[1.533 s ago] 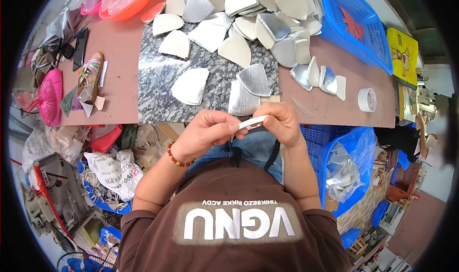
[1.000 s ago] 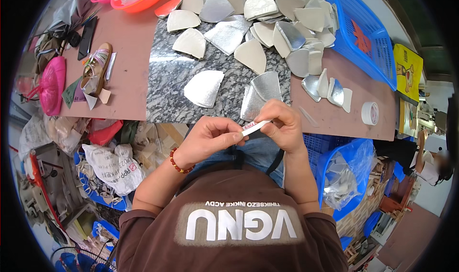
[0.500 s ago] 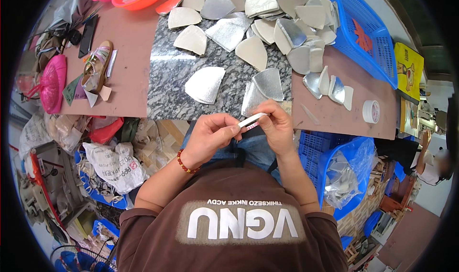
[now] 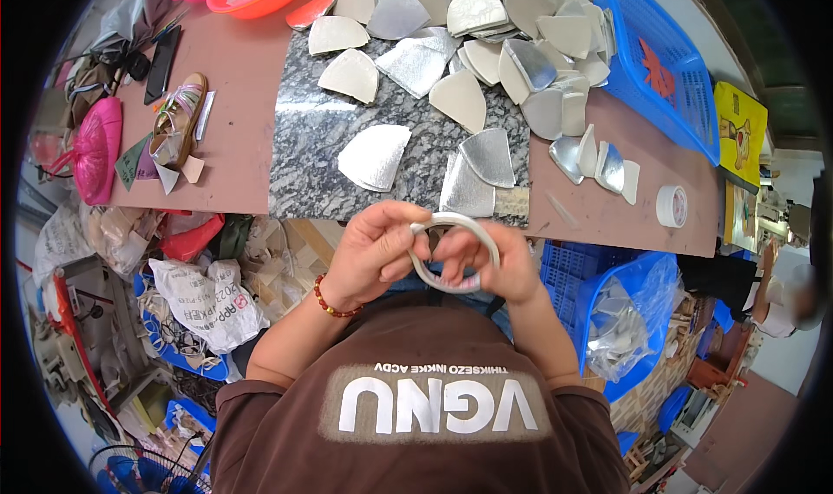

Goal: The recorder sorts white shoe components by hand, places them into a large plastic bag, and later retrieves packing tape to secure materials.

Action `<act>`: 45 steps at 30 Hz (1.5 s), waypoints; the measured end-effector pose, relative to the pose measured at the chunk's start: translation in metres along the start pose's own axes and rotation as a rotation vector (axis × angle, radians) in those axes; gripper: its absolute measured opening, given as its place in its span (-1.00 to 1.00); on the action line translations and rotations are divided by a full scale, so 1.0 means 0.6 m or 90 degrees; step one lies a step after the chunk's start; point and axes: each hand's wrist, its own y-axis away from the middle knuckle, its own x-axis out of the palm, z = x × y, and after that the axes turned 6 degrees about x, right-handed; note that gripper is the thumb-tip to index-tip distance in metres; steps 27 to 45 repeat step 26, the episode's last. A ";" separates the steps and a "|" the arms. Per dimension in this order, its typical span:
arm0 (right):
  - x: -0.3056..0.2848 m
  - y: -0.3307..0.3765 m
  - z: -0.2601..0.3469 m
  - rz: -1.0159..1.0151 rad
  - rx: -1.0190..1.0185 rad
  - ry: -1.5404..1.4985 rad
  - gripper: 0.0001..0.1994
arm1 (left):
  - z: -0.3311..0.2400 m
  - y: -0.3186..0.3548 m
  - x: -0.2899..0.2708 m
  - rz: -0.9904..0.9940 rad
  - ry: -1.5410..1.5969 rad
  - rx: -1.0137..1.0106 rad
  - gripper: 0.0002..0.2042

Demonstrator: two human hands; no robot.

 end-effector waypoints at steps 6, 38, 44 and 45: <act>0.050 -0.010 0.043 0.049 -0.394 0.586 -0.31 | 0.004 -0.010 0.006 -0.004 0.208 -0.107 -0.89; 0.029 -0.077 0.054 -0.346 -0.342 0.813 -0.60 | -0.070 -0.014 0.001 -0.047 -0.615 0.220 -0.52; 0.029 -0.077 0.054 -0.346 -0.342 0.813 -0.60 | -0.070 -0.014 0.001 -0.047 -0.615 0.220 -0.52; 0.029 -0.077 0.054 -0.346 -0.342 0.813 -0.60 | -0.070 -0.014 0.001 -0.047 -0.615 0.220 -0.52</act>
